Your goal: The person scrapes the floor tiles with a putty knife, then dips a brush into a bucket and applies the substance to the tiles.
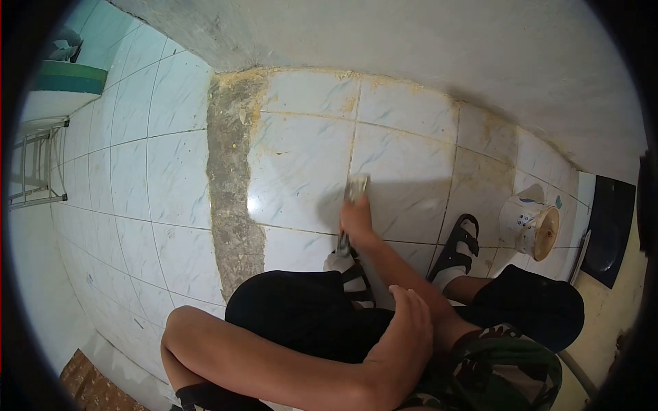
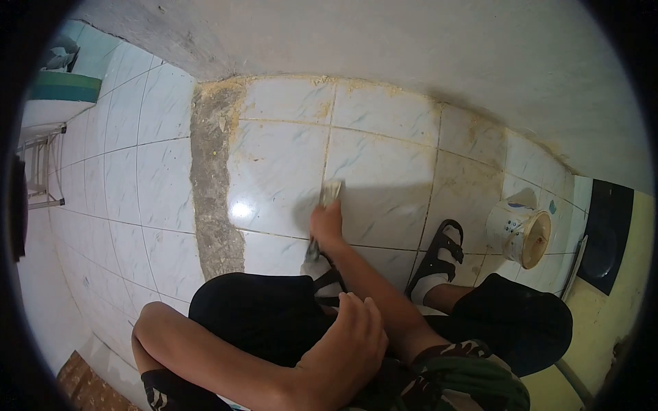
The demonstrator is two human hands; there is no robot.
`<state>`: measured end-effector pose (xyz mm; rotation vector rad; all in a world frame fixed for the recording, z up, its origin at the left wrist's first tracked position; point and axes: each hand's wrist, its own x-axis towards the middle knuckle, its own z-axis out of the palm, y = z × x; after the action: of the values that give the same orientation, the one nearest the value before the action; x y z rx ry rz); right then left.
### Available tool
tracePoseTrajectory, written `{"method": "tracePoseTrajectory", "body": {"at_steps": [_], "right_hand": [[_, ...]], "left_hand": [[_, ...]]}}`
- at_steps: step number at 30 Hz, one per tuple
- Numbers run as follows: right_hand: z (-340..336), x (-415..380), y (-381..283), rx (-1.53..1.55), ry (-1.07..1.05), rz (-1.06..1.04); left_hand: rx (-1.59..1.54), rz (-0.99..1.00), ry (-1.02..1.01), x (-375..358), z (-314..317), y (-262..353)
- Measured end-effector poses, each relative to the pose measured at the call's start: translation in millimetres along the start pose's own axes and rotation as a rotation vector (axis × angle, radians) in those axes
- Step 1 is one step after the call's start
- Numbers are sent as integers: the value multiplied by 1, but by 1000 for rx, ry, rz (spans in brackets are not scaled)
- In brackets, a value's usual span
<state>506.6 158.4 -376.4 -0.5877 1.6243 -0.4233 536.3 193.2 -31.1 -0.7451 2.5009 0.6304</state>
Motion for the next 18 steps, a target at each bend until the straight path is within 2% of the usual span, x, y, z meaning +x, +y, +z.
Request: {"method": "tracePoseTrajectory", "body": {"at_steps": [2,5,9,13,15,18], "right_hand": [[8,31,-39,72,11,-53],[13,24,-50,40,81,-40],[3,-13,-22,-30,56,21],[14,33,-51,13,67,-6],[19,69,-65,122,4,-87],[8,56,-54,12,2,-98]], "left_hand": [[22,-5,-24,-1,-3,0],[20,-22,-16,-1,1,4],[-4,-46,3,0,4,0],[6,-21,11,-2,3,1],[28,-13,5,-3,3,1],[27,-61,21,-3,5,3]]}}
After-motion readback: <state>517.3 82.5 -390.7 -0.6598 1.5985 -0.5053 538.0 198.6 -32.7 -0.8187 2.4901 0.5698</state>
